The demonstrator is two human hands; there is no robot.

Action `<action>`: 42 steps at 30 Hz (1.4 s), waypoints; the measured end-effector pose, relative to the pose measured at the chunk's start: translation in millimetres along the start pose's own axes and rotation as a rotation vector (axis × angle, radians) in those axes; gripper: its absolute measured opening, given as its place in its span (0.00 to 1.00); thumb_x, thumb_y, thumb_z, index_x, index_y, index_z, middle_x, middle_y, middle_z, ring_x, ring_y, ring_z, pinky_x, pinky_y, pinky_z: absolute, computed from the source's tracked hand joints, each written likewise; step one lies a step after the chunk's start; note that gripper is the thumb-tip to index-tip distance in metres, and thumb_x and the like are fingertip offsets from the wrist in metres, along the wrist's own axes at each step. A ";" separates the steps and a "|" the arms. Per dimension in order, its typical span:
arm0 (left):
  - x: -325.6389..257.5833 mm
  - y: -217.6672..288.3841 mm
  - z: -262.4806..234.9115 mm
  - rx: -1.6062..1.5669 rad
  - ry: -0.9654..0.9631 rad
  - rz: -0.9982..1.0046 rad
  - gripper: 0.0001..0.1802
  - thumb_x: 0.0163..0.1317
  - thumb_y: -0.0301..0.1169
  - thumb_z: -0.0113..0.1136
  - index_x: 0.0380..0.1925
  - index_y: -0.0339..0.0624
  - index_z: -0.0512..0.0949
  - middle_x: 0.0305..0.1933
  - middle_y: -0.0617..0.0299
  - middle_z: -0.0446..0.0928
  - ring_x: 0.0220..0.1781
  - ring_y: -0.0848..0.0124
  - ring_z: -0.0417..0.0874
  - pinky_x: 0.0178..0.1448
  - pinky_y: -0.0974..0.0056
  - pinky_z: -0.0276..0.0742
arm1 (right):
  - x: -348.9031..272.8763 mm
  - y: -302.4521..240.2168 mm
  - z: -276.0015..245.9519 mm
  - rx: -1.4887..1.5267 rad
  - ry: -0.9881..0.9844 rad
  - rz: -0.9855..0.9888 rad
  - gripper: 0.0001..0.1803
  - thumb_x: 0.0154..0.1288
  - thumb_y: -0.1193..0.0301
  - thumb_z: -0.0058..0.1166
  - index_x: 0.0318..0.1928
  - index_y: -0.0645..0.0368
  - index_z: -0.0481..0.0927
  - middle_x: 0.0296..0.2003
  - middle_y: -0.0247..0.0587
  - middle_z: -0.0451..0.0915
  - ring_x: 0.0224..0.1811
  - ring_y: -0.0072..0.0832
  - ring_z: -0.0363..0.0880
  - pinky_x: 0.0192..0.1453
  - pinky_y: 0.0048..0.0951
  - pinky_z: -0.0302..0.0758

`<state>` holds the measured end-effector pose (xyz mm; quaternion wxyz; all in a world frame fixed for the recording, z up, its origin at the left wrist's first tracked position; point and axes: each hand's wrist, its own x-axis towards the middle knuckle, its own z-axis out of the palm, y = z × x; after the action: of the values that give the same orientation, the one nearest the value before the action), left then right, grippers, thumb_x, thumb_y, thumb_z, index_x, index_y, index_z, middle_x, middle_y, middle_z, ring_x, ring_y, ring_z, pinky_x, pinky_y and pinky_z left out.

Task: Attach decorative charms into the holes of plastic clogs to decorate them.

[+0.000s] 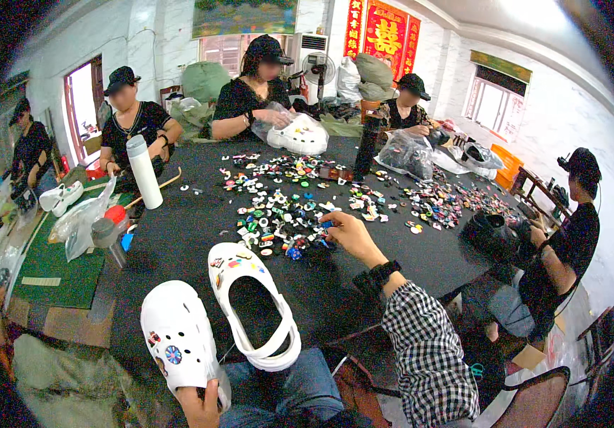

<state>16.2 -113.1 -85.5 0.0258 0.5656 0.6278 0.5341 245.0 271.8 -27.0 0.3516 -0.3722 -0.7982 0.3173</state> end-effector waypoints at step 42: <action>31.6 0.2 -19.0 0.369 -0.224 -0.277 0.21 0.66 0.32 0.55 0.53 0.27 0.71 0.53 0.42 0.75 0.48 0.53 0.75 0.55 0.58 0.68 | 24.8 36.0 -51.8 -0.548 -0.213 0.125 0.19 0.52 0.62 0.65 0.38 0.62 0.77 0.34 0.46 0.80 0.41 0.40 0.80 0.45 0.35 0.75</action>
<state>-7.0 -102.1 -59.2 0.0644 0.5251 0.7793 0.3360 287.9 323.5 -18.0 0.1319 -0.4664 -0.8620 0.1484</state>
